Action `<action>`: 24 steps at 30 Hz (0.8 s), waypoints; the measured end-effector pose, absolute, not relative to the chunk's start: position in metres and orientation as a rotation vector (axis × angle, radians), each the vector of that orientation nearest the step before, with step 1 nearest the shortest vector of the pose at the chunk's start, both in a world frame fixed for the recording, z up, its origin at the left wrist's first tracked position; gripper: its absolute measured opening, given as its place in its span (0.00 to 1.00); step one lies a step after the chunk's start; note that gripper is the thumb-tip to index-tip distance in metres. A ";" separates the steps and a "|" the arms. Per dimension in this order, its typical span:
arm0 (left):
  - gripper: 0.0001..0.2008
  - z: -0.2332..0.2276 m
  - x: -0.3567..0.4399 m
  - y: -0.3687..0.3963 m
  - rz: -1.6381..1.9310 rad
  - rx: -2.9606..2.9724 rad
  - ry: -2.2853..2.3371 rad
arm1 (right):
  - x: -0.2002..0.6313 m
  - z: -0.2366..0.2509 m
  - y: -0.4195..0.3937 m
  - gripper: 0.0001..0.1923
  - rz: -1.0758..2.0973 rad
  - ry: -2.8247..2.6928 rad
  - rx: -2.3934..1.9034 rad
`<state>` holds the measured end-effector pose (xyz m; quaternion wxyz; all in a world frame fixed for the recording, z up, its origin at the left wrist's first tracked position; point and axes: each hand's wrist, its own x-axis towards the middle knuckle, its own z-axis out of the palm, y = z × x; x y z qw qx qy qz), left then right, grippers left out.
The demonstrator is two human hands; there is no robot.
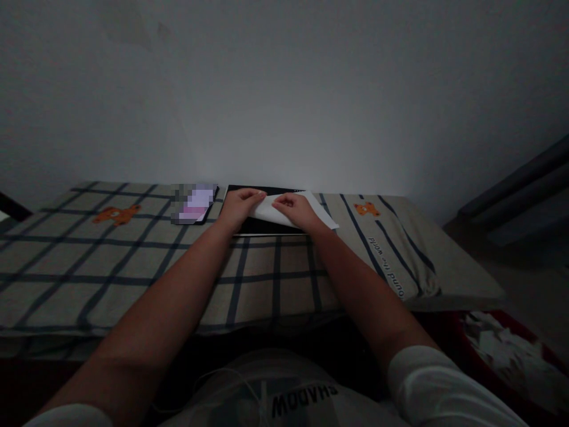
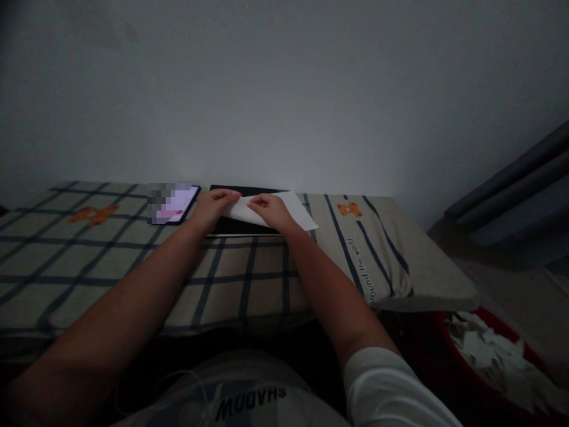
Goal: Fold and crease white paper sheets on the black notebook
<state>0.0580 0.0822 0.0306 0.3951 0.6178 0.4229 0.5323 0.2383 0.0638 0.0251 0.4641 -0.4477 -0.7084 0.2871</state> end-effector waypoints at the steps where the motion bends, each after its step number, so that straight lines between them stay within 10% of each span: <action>1: 0.17 0.030 0.058 0.083 1.354 1.561 1.070 | 0.238 0.026 0.064 0.07 0.716 -1.739 -1.099; 24: 0.15 0.039 0.058 0.074 1.216 1.919 1.123 | 0.235 0.024 0.059 0.11 0.666 -1.673 -1.037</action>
